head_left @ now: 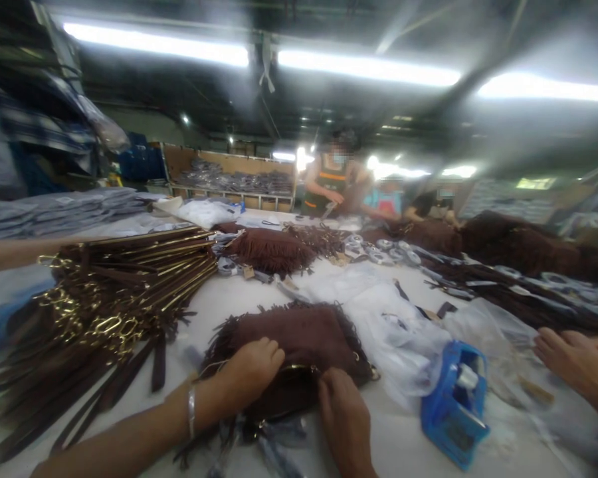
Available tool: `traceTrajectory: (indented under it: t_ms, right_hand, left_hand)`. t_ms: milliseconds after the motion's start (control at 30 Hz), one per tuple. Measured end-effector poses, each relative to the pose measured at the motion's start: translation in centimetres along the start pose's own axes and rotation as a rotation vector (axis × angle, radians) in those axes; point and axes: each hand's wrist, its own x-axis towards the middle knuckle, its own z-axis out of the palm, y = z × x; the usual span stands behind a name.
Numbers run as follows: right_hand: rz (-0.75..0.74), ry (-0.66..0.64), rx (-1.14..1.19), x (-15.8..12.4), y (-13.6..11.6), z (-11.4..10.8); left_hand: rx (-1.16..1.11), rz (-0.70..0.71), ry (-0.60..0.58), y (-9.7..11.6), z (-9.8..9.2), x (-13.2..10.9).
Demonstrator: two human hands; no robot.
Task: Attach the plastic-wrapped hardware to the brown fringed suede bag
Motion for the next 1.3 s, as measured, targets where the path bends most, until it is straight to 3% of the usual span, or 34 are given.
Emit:
traceTrajectory:
  t_ms: [67, 167, 233, 300, 367, 500, 733, 967, 1133, 1300]
  right_hand:
    - [0.1, -0.014, 0.07, -0.2, -0.4, -0.2]
    - [0.236, -0.045, 0.148, -0.4, -1.4, 0.5]
    - [0.267, -0.018, 0.157, 0.0, -2.1, 1.3]
    - [0.236, 0.04, 0.145, 0.9, -2.5, 1.9]
    - [0.165, 0.067, 0.142, 2.2, -2.5, 2.1]
    - [0.051, 0.034, 0.15, 5.2, -2.2, 1.0]
    - [0.108, 0.032, 0.156, 8.9, -2.4, 0.9]
    - [0.152, -0.2, 0.216, 10.3, -1.4, -0.1]
    - [0.206, -0.374, 0.238, 8.0, 0.1, -1.3]
    - [0.271, -0.443, -0.053, 6.5, -0.5, -2.2]
  left_hand:
    - [-0.036, -0.024, 0.002, 0.2, -0.3, -0.1]
    - [-0.28, -0.046, -0.058, -1.1, -2.5, 0.4]
    - [-0.485, -0.045, -0.067, -2.5, -4.1, 1.5]
    - [-0.638, -0.021, 0.006, -3.7, -4.8, 3.4]
    - [-0.721, 0.013, 0.077, -4.5, -4.1, 5.3]
    - [-0.82, -0.03, 0.091, -5.5, -1.1, 7.9]
    - [-0.964, -0.176, 0.089, -7.8, 0.9, 7.6]
    - [-0.888, -0.113, 0.012, -8.8, 0.5, 8.9]
    - [-0.652, -0.107, -0.014, -6.2, 0.2, 11.2]
    - [-0.46, -0.134, -0.09, -3.6, 1.5, 12.8]
